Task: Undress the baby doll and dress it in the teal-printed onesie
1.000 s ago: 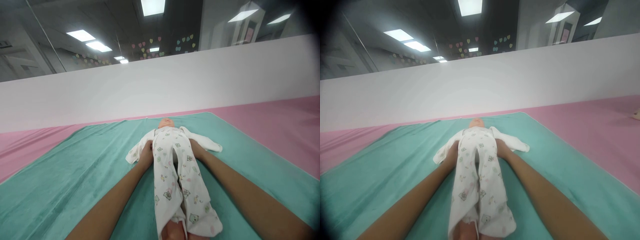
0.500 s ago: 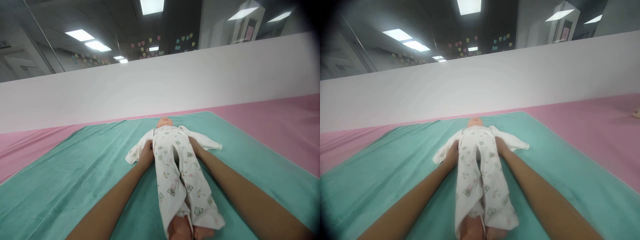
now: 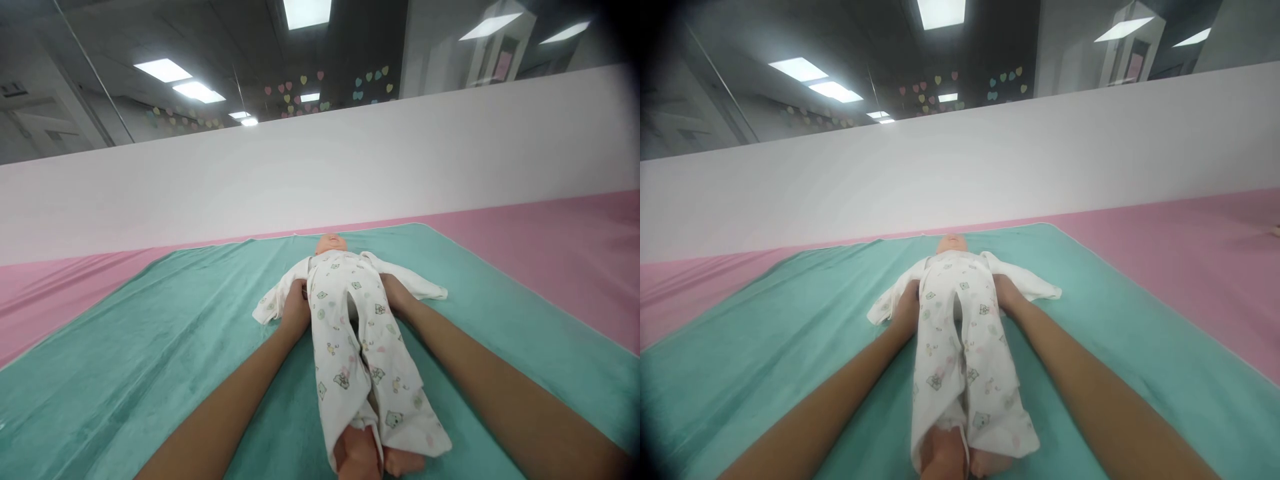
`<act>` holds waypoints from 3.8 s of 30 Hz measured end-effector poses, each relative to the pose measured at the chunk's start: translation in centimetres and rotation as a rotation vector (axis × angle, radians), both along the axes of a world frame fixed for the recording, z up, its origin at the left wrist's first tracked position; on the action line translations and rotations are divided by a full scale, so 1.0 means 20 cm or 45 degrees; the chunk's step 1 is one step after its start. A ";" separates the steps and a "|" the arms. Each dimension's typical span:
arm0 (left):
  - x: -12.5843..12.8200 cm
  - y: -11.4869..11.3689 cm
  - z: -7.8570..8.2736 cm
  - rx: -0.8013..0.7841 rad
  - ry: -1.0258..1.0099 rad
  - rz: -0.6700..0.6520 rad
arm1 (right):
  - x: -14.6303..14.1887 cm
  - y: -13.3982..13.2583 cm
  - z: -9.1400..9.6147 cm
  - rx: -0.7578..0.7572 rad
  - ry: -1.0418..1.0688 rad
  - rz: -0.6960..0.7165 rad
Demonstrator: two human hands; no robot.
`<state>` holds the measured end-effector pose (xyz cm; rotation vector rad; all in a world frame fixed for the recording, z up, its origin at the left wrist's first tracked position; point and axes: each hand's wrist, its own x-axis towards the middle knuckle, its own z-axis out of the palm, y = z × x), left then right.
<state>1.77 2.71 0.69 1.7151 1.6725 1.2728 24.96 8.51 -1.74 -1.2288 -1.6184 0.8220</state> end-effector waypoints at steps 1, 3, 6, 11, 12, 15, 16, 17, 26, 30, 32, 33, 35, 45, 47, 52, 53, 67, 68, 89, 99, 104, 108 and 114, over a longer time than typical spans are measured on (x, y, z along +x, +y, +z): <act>0.00 0.00 0.00 -0.007 -0.003 0.007 | 0.00 -0.01 0.00 -0.006 -0.008 0.003; 0.00 0.00 0.01 0.002 -0.012 0.024 | 0.00 -0.02 0.01 0.030 -0.065 -0.014; 0.00 0.00 0.00 0.094 -0.007 0.025 | -0.01 -0.04 0.01 0.138 -0.118 -0.116; -0.02 0.01 -0.01 0.213 0.047 -0.046 | -0.03 -0.06 0.01 0.159 -0.009 -0.147; -0.02 0.01 -0.01 0.230 0.054 -0.062 | -0.03 -0.06 0.02 0.160 0.031 -0.158; -0.02 0.01 0.00 0.235 0.061 -0.069 | -0.03 -0.07 0.04 0.238 0.139 -0.254; -0.02 0.01 0.01 0.229 0.056 -0.062 | -0.03 -0.08 0.05 0.275 0.158 -0.260; -0.02 0.00 0.01 0.223 0.044 -0.060 | -0.03 -0.08 0.06 0.304 0.160 -0.231; -0.01 -0.04 0.03 0.042 -0.097 -0.189 | 0.00 -0.11 0.10 0.094 0.084 -0.096; 0.00 -0.05 0.04 -0.077 -0.129 -0.328 | -0.02 -0.10 0.10 0.086 0.044 -0.089; 0.00 -0.06 0.05 -0.118 -0.136 -0.352 | -0.04 -0.11 0.11 0.143 0.052 -0.048; 0.00 -0.06 0.05 -0.132 -0.136 -0.350 | -0.05 -0.12 0.11 0.162 0.058 -0.033; 0.01 -0.08 0.04 -0.146 -0.131 -0.334 | -0.07 -0.17 0.11 0.181 0.056 -0.017; 0.02 -0.63 0.05 0.336 0.236 -0.362 | 0.01 -1.06 0.15 0.573 -0.596 0.336; 0.02 -0.80 0.08 0.477 0.325 -0.357 | 0.00 -1.20 0.15 0.611 -0.651 0.259; 0.06 -1.02 0.07 0.325 0.584 -0.437 | -0.09 -1.28 0.11 0.587 -0.763 -0.003; 0.07 -1.04 0.06 0.260 0.620 -0.409 | -0.12 -1.26 0.11 0.598 -0.797 -0.022; 0.15 -1.11 0.01 0.360 0.961 -0.084 | -0.15 -1.53 0.11 0.728 -0.332 0.253; 0.15 -1.11 0.01 0.403 0.986 -0.068 | -0.15 -1.54 0.09 0.734 -0.325 0.247; 0.17 -1.18 0.06 0.581 0.862 -0.480 | 0.13 -1.28 0.02 0.235 -0.529 -0.016; 0.47 -1.02 0.10 0.325 0.923 -0.410 | 0.19 -1.27 0.08 -0.226 0.373 0.080; 0.55 -0.97 0.10 0.247 1.005 -0.312 | 0.19 -1.28 0.11 -0.305 0.297 0.146; 0.59 -0.96 0.08 0.211 1.026 -0.249 | 0.20 -1.29 0.12 -0.276 0.284 0.161; 0.61 -0.97 0.03 0.192 1.001 -0.265 | 0.19 -1.30 0.09 -0.074 -0.006 0.189</act>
